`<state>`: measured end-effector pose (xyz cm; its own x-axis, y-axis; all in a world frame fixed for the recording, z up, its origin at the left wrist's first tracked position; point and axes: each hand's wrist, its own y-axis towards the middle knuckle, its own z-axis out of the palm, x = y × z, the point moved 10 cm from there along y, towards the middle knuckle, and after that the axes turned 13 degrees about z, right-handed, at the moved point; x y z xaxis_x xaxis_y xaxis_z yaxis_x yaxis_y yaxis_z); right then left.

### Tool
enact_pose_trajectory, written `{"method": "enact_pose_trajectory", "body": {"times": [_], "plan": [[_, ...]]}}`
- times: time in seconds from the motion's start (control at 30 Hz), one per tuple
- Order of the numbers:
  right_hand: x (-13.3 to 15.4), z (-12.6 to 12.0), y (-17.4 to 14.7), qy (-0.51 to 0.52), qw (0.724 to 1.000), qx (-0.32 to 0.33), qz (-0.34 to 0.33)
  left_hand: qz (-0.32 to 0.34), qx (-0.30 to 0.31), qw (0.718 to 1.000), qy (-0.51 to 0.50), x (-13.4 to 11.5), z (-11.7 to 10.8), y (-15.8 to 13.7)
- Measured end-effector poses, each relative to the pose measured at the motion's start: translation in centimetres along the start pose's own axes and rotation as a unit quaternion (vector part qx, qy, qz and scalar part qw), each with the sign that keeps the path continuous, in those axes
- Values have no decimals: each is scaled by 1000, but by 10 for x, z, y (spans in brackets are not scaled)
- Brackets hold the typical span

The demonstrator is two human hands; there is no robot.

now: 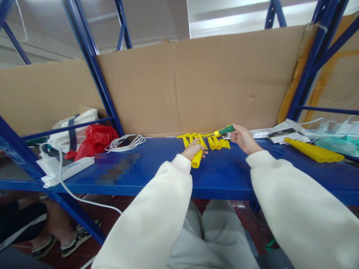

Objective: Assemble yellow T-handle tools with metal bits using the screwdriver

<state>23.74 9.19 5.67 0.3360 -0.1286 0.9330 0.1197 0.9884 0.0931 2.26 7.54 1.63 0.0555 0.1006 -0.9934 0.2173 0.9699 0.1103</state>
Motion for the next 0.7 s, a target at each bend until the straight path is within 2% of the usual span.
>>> {"method": "enact_pose_trajectory", "body": {"times": [0.13,0.37,0.7], "plan": [[-1,2,-2,1,1000,2,10,-24,-21,999,14,3,-4,-2],[1,13,-4,-25,998,53,-7,-27,-39,999,-2,7,-8,1],[-3,0,-2,-40,999,-21,7,-7,-9,1000,-9,8,-4,6]]}}
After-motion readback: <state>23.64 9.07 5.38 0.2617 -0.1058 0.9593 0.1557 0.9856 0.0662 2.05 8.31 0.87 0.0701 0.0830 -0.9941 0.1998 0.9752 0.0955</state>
